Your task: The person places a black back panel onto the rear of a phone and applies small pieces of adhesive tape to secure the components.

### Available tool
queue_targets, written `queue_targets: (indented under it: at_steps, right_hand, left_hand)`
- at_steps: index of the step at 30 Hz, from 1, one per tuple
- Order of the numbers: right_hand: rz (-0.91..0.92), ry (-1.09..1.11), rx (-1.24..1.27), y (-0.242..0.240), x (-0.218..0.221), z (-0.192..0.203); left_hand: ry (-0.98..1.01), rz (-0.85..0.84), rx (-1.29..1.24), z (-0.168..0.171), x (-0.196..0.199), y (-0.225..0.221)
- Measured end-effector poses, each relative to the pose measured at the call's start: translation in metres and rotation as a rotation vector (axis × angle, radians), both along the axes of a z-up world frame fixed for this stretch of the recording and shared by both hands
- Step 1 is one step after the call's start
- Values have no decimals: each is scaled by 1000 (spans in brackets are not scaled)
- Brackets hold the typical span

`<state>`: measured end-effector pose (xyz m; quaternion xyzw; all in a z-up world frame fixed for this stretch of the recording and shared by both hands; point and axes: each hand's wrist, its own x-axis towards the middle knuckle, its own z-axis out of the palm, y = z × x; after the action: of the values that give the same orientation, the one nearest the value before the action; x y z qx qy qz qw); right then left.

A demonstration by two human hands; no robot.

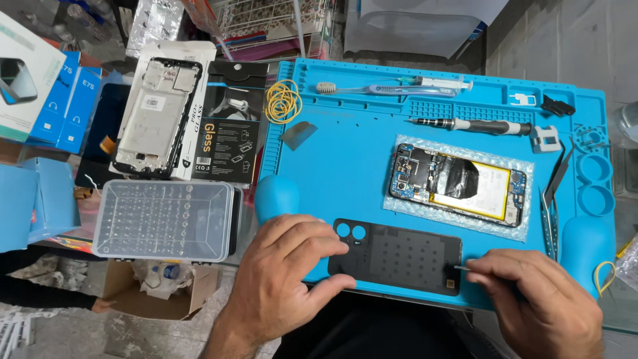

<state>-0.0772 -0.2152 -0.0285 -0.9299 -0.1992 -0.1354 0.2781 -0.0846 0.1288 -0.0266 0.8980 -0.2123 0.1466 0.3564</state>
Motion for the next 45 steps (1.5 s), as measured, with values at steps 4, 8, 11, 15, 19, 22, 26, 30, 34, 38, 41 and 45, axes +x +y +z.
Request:
queue_targets:
  at_steps: [4, 8, 11, 15, 19, 22, 26, 30, 34, 38, 41, 45]
  right_hand:
    - [-51, 25, -12, 2, -2, 0]
    - [-108, 75, 21, 7, -1, 0]
    - [-92, 50, 75, 10, -1, 1]
    - [-82, 49, 118, 10, 0, -1]
    - [-101, 54, 104, 13, 1, 0]
    - [-83, 50, 84, 14, 2, 2]
    - [-54, 20, 99, 14, 3, 3]
    - [-53, 22, 67, 12, 2, 3]
    - [-40, 18, 65, 13, 3, 6]
    - [-34, 18, 79, 11, 2, 5]
    - [-39, 16, 69, 12, 2, 7]
    - [-53, 12, 1, 13, 3, 8]
  left_hand:
    - [14, 23, -7, -1, 2, 1]
    - [52, 83, -123, -1, 4, 3]
    - [37, 84, -106, -2, 5, 3]
    - [24, 58, -30, 1, 9, 2]
    - [30, 23, 4, 3, 11, 2]
    - [11, 18, 58, 2, 11, 2]
    - [-26, -18, 23, 5, 15, 2]
    - [-12, -5, 10, 4, 14, 1]
    - [24, 20, 39, 2, 12, 0]
    - [10, -3, 53, 5, 12, 0]
    - [5, -9, 26, 4, 12, -1]
    - [-4, -5, 2, 4, 12, -1]
